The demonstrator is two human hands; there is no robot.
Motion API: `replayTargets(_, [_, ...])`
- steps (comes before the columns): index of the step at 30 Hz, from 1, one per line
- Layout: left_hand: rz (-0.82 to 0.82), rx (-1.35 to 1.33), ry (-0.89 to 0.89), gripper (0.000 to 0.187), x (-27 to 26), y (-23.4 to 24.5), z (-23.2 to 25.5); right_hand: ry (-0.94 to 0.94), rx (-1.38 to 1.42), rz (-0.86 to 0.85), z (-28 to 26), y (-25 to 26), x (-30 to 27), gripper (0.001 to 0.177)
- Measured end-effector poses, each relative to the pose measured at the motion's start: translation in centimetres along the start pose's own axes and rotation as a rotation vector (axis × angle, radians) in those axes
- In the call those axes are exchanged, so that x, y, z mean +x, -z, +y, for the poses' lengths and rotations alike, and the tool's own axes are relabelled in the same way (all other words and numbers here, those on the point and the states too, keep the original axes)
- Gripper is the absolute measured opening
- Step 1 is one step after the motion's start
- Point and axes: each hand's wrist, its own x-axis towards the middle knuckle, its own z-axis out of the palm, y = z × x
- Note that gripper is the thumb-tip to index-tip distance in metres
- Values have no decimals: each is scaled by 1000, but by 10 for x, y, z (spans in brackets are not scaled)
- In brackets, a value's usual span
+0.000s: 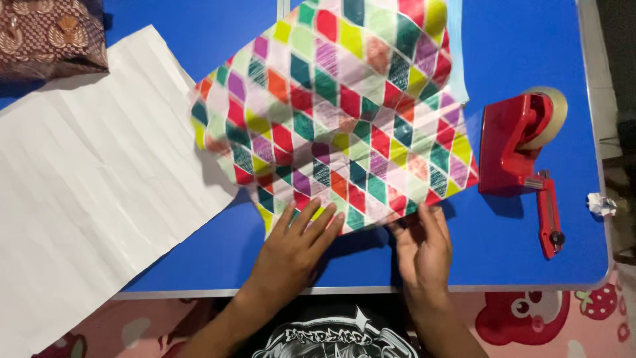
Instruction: The person uses a red utility knife to trim the edges of a sheet of colorful geometric-patterned wrapping paper on a blue table. They then fold the paper and smooth the edges, preparing it for wrapping.
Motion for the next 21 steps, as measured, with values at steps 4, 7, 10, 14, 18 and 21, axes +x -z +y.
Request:
replayTargets(4, [-178, 44, -26, 68, -31, 10, -21, -282, -531, -70, -14, 38, -19, 15])
replayTargets(7, [-283, 52, -22, 73, -40, 16, -23, -454, -1275, -293, -39, 40, -39, 25])
replayTargets(10, [-285, 45, -17, 71, -45, 16, -24, -328, -1557, -528, -53, 24, -52, 30])
replayTargets(14, [-295, 26, -25, 68, -52, 14, -26, 812, -1528, -802, -51, -13, -47, 31])
replayTargets(18, [-204, -141, -45, 60, -56, 17, -27, 771, -1654, -962, -43, -34, -29, 42])
replayTargets(21, [-140, -234, -31, 54, -59, 21, -30, 663, -1652, -950, -47, -33, -29, 37])
